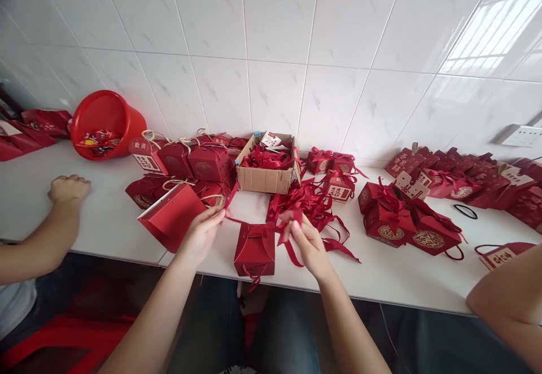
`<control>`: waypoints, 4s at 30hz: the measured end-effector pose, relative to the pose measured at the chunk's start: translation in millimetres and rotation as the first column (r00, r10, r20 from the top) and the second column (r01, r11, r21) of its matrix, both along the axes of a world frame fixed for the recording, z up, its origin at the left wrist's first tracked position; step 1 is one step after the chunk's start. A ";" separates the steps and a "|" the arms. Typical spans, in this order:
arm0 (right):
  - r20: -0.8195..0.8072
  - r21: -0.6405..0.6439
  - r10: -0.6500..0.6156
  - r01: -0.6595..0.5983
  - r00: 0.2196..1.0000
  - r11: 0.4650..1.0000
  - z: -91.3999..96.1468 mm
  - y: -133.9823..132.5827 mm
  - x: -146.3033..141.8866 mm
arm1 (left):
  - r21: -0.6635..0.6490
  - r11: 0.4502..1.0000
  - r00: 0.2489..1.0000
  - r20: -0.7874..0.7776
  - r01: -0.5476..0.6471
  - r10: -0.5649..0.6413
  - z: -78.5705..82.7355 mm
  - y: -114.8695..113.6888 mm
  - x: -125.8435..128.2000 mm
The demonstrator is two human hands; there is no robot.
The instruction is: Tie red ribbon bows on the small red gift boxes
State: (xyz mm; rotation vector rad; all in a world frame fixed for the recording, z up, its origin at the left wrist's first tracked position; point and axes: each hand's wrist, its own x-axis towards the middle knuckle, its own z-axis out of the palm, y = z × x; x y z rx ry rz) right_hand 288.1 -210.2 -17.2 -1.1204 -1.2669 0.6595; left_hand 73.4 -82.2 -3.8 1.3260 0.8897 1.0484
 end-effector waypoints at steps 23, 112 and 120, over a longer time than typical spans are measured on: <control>0.394 -0.188 0.106 -0.033 0.913 0.982 -43.3 -0.5 -4.8 | 0.137 0.938 0.848 -0.483 0.320 -0.219 -37.8 -35.1 -6.1; 0.159 -0.169 0.200 -0.173 0.967 0.970 -72.0 -5.9 -8.7 | 0.354 0.901 0.897 -0.434 0.252 -0.080 -95.7 -6.1 -37.7; 0.051 -0.068 0.155 -0.152 0.987 0.986 -63.9 -8.5 -39.7 | 0.433 0.875 0.840 -0.540 0.219 0.057 -109.0 -5.9 -35.1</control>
